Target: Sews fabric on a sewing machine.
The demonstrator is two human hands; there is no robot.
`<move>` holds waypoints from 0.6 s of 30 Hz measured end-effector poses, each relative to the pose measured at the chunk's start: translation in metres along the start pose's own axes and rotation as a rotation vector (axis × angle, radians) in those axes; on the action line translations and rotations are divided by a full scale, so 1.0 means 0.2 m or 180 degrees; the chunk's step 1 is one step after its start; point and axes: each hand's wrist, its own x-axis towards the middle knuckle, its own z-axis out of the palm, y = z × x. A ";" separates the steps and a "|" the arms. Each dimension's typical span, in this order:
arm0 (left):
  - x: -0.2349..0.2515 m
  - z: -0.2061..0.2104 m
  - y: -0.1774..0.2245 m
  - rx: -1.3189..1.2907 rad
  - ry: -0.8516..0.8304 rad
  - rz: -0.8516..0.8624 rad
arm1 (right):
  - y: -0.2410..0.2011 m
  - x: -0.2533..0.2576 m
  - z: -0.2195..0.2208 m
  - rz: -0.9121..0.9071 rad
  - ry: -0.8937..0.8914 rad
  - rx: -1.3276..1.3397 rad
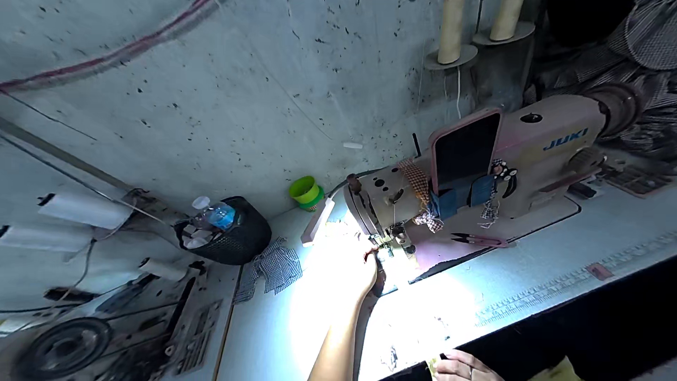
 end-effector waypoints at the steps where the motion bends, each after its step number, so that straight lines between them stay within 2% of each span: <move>1: 0.00 0.00 0.00 0.0008 0.0002 0.0015 | 0.00 0.00 0.00 0.0025 0.0007 0.0000; 12: 0.02 -0.02 0.01 -0.0117 -0.0266 -0.0256 | -0.04 0.00 0.00 0.0257 0.0118 0.0032; 18: 0.01 -0.04 0.04 -0.0121 -0.0082 -0.0139 | -0.04 0.06 0.00 0.0498 0.0288 -0.0059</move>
